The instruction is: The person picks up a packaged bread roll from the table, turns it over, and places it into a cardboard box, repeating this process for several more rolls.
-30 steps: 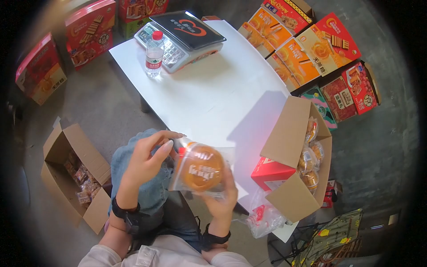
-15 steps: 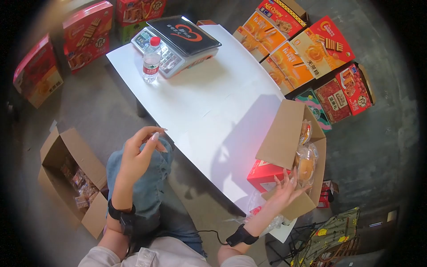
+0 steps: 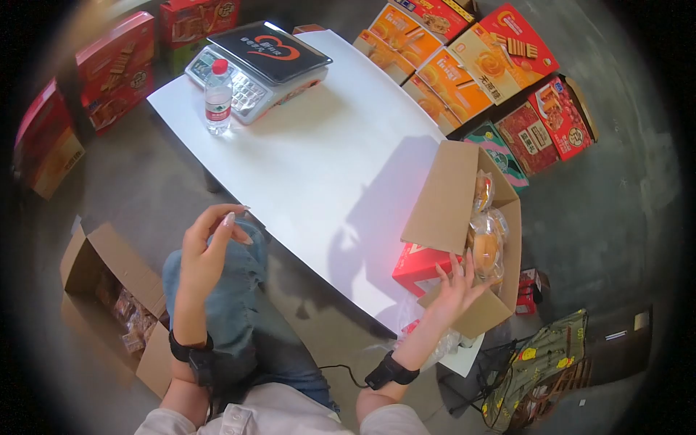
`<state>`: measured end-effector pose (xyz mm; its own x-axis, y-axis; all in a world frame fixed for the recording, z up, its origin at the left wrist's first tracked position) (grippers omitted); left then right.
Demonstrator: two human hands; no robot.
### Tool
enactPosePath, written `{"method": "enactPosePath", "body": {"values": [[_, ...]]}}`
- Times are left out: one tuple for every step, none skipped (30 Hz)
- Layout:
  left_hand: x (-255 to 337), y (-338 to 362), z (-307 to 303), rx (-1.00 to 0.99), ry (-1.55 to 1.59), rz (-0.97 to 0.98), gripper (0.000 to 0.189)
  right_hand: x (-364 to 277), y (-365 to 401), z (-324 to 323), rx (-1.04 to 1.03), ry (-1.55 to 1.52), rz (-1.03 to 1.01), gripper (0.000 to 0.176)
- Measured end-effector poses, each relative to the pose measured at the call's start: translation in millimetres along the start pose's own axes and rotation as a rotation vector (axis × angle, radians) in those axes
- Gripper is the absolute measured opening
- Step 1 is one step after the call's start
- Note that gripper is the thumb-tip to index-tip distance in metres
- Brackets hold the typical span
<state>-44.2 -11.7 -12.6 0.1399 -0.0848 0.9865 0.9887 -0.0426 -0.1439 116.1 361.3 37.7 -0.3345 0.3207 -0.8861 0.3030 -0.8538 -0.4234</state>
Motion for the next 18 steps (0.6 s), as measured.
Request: {"method": "enactPosePath", "body": {"values": [[-0.6,-0.1,-0.8,0.014,0.006,0.004,0.021,0.3,-0.9,0.1,-0.02,-0.019,-0.007,0.084],[-0.8,-0.4,-1.5,0.029,0.012,0.008,0.021,0.1,-1.7,-1.4,-0.012,-0.015,-0.011,0.084],[-0.2,-0.4,-0.4,0.019,0.015,0.008,0.021,0.1,-0.9,-0.8,-0.006,-0.026,0.001,0.084],[1.1,-0.2,-0.3,0.019,0.018,0.006,0.021,0.7,-0.5,-0.6,0.0,-0.038,0.015,0.085],[1.4,-0.1,-0.3,0.019,0.02,0.005,0.021,0.6,-0.7,-1.1,0.006,-0.035,0.014,0.085],[0.0,0.0,0.5,0.012,0.02,0.004,0.021,0.7,-0.6,-1.0,0.002,-0.04,0.015,0.084],[-0.4,-0.3,-0.4,0.026,0.04,0.018,0.02,1.0,-0.3,-0.5,-0.003,-0.046,0.016,0.084],[-0.2,-0.6,-0.3,0.037,0.059,0.031,0.019,0.6,0.5,-2.0,0.006,-0.043,0.016,0.084],[-0.3,-0.8,0.2,0.034,0.059,0.031,0.019,-0.5,1.0,-0.2,0.001,-0.042,0.013,0.084],[-0.5,-1.0,-0.1,0.036,0.055,0.029,0.019,-1.0,1.3,0.9,-0.006,-0.041,0.011,0.083],[-0.8,-1.2,-0.4,0.039,0.05,0.027,0.019,-0.6,1.0,0.3,-0.005,-0.041,0.011,0.083],[-1.2,-1.3,-0.5,0.039,0.05,0.027,0.019,-0.1,0.5,0.4,-0.012,-0.046,0.009,0.083],[-1.7,-1.5,-0.5,0.038,0.043,0.03,0.019,0.2,0.3,0.8,-0.019,-0.05,0.007,0.083],[-1.7,-1.6,-0.5,0.038,0.035,0.033,0.019,0.4,0.3,0.9,-0.019,-0.051,0.007,0.083],[-1.6,-1.6,-0.5,0.038,0.035,0.033,0.019,0.4,0.3,1.0,-0.018,-0.05,0.007,0.083],[-1.2,-1.5,-0.8,0.043,0.024,0.033,0.019,0.5,0.3,1.0,-0.018,-0.049,0.007,0.083],[-0.9,-1.4,-1.1,0.048,0.013,0.034,0.019,0.8,0.3,1.1,-0.018,-0.05,0.007,0.083],[-0.7,-1.4,-0.8,0.049,0.012,0.034,0.019,0.9,0.3,1.1,-0.019,-0.054,0.005,0.083]]}}
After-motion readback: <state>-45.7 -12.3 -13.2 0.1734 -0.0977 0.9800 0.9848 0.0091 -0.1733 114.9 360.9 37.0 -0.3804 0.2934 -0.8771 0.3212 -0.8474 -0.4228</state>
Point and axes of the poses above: each hand's wrist, its own y-axis away from the middle knuckle, its own z-axis out of the palm, x = y × z, the point moved 8 cm from there along -y, towards the middle knuckle, and after that the axes turned 6 degrees about x, right-handed, at the moved point
